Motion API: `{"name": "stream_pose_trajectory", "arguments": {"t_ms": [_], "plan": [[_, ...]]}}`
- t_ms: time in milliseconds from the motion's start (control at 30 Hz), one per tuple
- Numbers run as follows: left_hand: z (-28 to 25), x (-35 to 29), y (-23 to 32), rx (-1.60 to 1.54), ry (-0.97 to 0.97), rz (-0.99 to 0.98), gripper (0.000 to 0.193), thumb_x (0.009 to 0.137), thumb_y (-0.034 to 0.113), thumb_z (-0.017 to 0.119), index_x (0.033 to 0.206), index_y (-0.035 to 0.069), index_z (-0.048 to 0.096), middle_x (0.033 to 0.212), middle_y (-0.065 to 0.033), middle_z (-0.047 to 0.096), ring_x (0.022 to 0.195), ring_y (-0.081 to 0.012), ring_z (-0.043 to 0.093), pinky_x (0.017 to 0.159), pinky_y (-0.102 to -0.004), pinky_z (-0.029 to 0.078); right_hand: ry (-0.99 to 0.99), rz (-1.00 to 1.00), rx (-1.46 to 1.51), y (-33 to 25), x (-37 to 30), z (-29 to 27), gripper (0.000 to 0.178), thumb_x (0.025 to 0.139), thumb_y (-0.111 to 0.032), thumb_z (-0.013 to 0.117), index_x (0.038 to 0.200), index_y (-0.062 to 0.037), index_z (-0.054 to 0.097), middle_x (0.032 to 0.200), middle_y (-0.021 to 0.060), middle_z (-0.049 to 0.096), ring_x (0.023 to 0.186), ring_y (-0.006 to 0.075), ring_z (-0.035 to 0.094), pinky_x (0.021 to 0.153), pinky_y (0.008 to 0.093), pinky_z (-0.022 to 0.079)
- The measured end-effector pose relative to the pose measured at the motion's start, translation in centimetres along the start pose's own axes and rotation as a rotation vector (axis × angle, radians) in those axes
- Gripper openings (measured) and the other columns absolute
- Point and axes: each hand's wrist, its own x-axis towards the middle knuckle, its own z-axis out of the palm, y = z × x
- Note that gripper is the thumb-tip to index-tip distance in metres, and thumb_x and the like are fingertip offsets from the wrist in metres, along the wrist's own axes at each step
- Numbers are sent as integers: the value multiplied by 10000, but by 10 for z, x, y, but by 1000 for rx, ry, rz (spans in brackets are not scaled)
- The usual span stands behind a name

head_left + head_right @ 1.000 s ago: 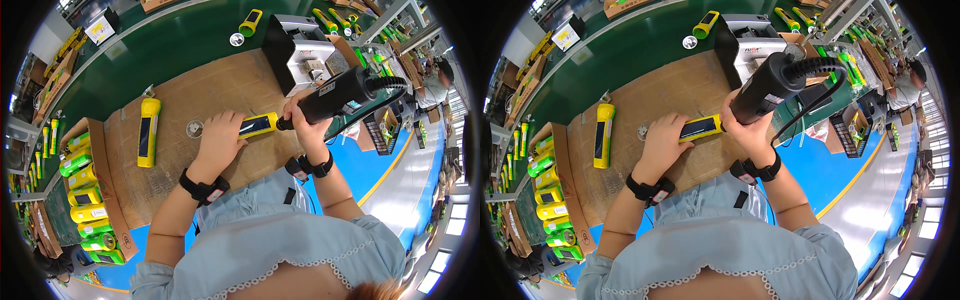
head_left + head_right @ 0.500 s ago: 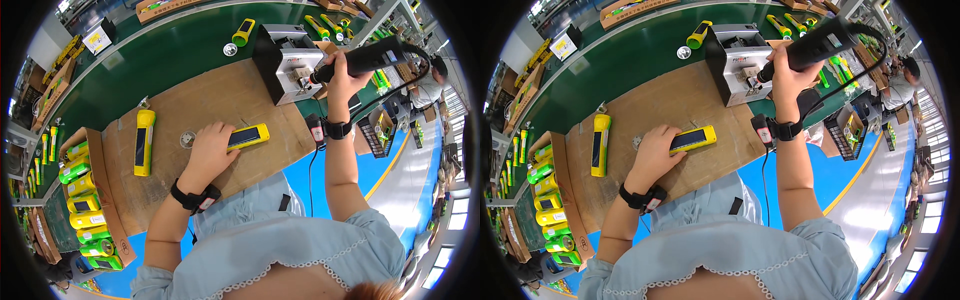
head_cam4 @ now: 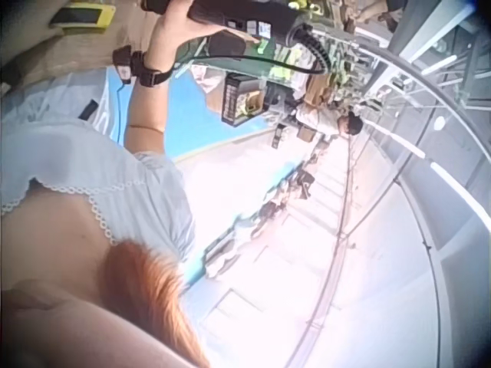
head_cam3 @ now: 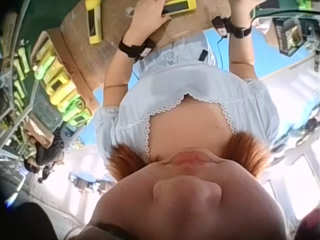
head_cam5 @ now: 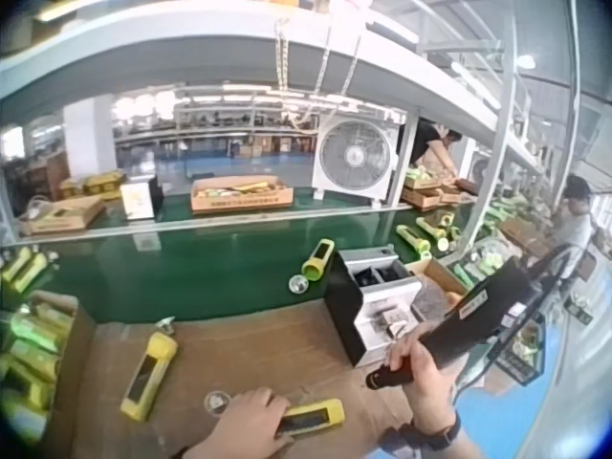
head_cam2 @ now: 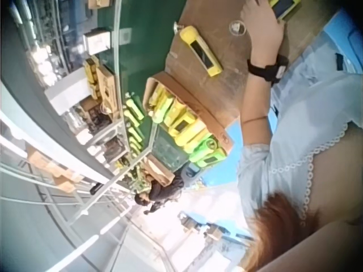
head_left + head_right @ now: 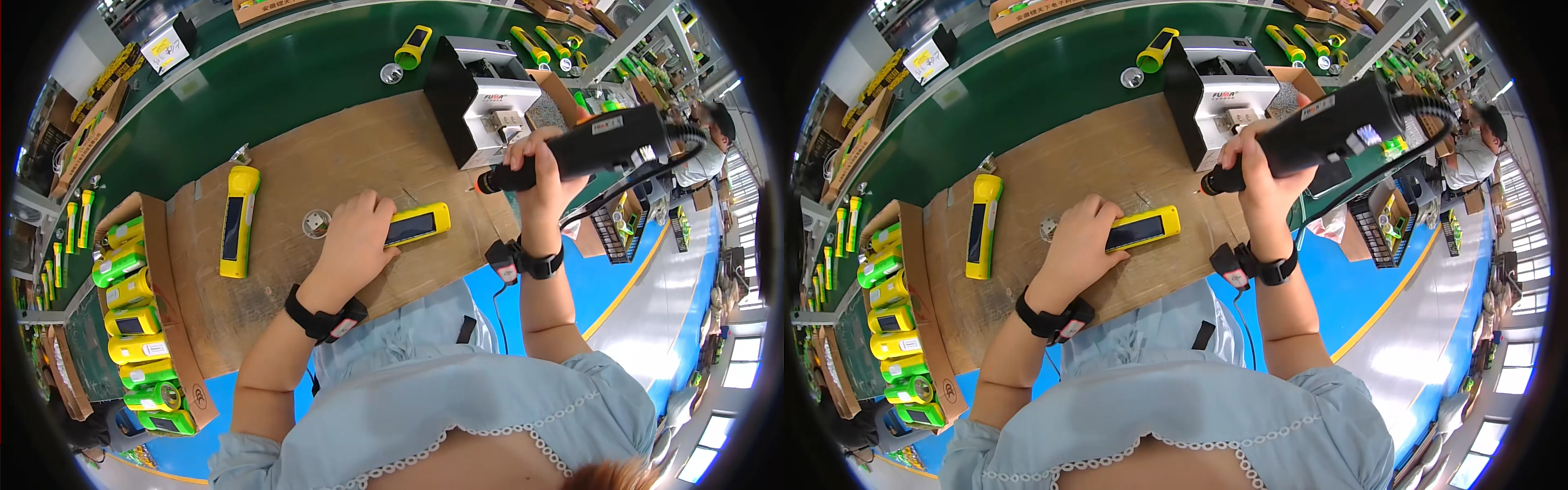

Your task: Assembling components of solar-powered flashlights using an electric screwdriver.

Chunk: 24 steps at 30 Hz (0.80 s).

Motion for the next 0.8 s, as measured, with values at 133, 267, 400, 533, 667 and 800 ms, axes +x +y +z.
{"name": "stream_pose_trajectory", "arguments": {"t_ms": [133,267,400,533,667,800], "plan": [[1,-2,-2,-8,17,-4,455,585,129,808,957,53,558,950,-121,527,922,-324,528,780,-410,437,-55,-35,28,1,-22,12,686,841,-47,577,1384,-106,160,754,91,503,576,190,539,577,371,481],[1,-1,-3,7,24,-7,452,583,130,808,952,54,557,940,-120,525,917,-323,528,779,-410,436,-89,-16,89,6,-26,22,251,810,75,520,1047,64,439,741,103,551,569,166,559,547,299,486],[2,-1,-4,8,21,-3,436,595,153,800,955,60,573,933,-116,528,914,-322,531,778,-410,437,-71,51,1,14,-29,23,88,800,83,537,865,54,487,748,97,558,579,148,565,540,279,483],[5,0,-10,-8,35,-3,414,601,183,794,948,71,598,915,-114,536,889,-322,543,761,-409,445,-156,72,13,29,-23,17,151,785,73,555,907,47,470,754,88,566,588,146,576,533,276,486],[2,1,-9,-24,-27,-69,400,602,203,788,948,82,627,903,-114,549,858,-320,559,740,-404,456,-188,258,52,39,-19,29,465,734,94,550,1112,-54,323,733,82,562,578,147,570,515,279,493],[5,1,-12,-20,-15,-65,402,610,219,781,960,82,638,905,-114,555,857,-319,564,744,-402,460,-240,273,112,42,-16,25,452,729,89,557,1096,-49,333,739,83,563,580,148,570,504,278,487]]}}
